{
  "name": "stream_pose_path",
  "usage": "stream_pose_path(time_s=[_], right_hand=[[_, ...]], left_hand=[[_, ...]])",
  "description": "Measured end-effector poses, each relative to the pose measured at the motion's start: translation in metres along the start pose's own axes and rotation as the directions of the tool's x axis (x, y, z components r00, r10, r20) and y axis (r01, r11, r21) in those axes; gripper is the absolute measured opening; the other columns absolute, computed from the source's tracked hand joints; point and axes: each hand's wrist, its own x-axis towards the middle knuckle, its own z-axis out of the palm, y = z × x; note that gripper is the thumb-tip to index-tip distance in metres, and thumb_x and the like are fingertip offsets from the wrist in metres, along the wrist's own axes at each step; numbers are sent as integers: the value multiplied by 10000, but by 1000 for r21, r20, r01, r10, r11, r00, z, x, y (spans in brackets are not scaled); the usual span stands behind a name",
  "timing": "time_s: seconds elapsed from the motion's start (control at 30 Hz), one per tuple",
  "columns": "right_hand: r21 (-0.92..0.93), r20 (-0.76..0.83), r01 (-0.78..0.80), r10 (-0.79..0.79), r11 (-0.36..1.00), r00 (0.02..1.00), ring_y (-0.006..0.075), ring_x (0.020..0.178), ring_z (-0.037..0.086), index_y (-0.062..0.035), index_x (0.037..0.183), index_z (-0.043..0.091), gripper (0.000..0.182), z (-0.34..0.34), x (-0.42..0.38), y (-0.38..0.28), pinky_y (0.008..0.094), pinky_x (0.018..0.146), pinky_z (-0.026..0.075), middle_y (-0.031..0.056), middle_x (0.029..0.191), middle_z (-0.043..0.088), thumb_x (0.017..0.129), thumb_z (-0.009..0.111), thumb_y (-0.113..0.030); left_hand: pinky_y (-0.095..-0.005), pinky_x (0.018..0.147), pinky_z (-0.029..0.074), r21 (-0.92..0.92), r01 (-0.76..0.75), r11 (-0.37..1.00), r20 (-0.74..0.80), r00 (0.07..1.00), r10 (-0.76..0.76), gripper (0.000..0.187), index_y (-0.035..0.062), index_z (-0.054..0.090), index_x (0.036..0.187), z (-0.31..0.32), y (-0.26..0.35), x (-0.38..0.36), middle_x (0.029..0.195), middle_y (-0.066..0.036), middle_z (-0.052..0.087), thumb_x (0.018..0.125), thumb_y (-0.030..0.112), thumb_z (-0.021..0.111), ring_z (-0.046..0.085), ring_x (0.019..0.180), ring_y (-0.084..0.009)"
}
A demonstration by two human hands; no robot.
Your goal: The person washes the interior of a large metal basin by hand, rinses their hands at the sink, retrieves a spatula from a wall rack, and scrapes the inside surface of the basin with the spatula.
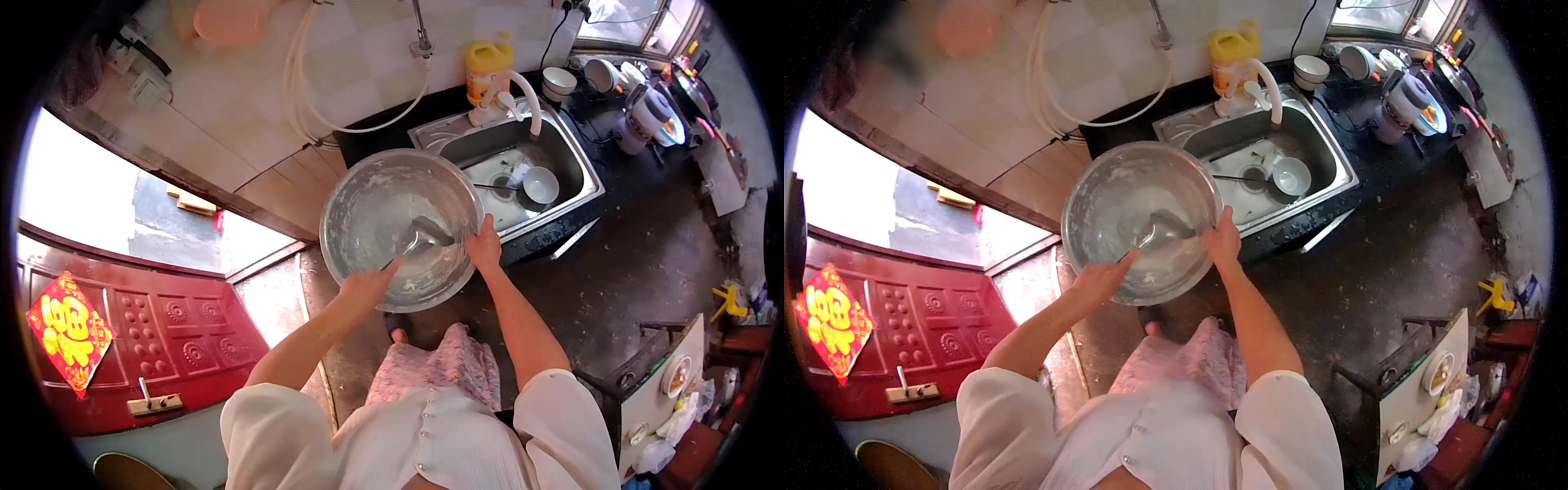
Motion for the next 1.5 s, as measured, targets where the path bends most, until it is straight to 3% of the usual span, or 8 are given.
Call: stream_pose_path(time_s=[0.23, 0.43, 0.57, 0.77, 0.8, 0.87, 1.1, 1.5], right_hand=[[292, -95, -49, 80, 955, 992, 398, 1028, 570, -21, 1187, 471, 471, 27, -36, 40, 427, 869, 440, 238, 1075, 603, 757, 625, -134], [553, -215, 1, 142, 833, 966, 284, 996, 581, -8, 1185, 507, 417, 49, -54, 42, 356, 888, 429, 155, 1056, 618, 768, 537, -5], [541, -225, 19, 123, 841, 967, 191, 966, 555, -18, 1134, 535, 400, 45, -53, 32, 307, 865, 425, 82, 1024, 605, 740, 505, 48], [682, -147, -21, 165, 731, 975, 181, 936, 561, -13, 1116, 544, 406, 40, -52, 30, 304, 851, 432, 70, 1021, 612, 716, 523, 55], [685, -170, -13, 176, 729, 970, 183, 931, 563, -13, 1111, 546, 402, 45, -48, 42, 304, 851, 432, 72, 1022, 613, 716, 523, 56], [613, -222, -16, 191, 790, 956, 185, 931, 566, -15, 1109, 550, 402, 47, -46, 50, 304, 853, 432, 73, 1022, 616, 715, 526, 56], [585, -227, -6, 171, 811, 959, 184, 966, 571, -29, 1175, 559, 446, 40, -50, 24, 299, 863, 432, 73, 1033, 630, 732, 534, 23], [646, -70, -88, 174, 759, 982, 205, 1015, 558, -35, 1224, 520, 554, 28, -52, 24, 324, 879, 429, 69, 1090, 606, 678, 539, 54]], left_hand=[[-422, 568, 525, 43, -156, 987, 22, 988, 155, 668, 205, 271, 1430, -12, -38, -37, 726, -144, 626, 820, 106, 524, 660, 700, -315], [-390, 644, 529, 110, -167, 980, 427, 898, 105, 600, 202, 296, 1429, -69, -81, -71, 835, -148, 658, 871, 166, 510, 665, 810, -276], [-411, 600, 510, -166, -304, 938, 175, 927, 331, 645, 214, 285, 1424, 35, -122, -29, 758, -182, 603, 833, 97, 518, 637, 726, -328], [-447, 682, 505, -196, -378, 905, 116, 907, 405, 588, 234, 281, 1427, -12, -86, -23, 875, -200, 625, 890, 169, 512, 631, 816, -362], [-457, 661, 501, -446, -26, 894, 274, 947, 164, 554, 243, 302, 1420, -4, -99, -24, 865, -191, 630, 905, 194, 501, 634, 782, -357], [-450, 720, 494, -423, 86, 902, 454, 882, 128, 471, 206, 354, 1393, -19, -114, -35, 922, -205, 636, 937, 281, 445, 629, 830, -364], [-478, 802, 477, -296, -509, 808, 157, 809, 567, 425, 198, 357, 1391, -9, -138, -26, 1003, -242, 625, 975, 282, 351, 612, 910, -408], [-442, 715, 496, -468, -275, 840, 336, 824, 457, 404, 190, 392, 1364, -22, -142, -24, 855, -192, 623, 971, 287, 378, 624, 802, -349]])
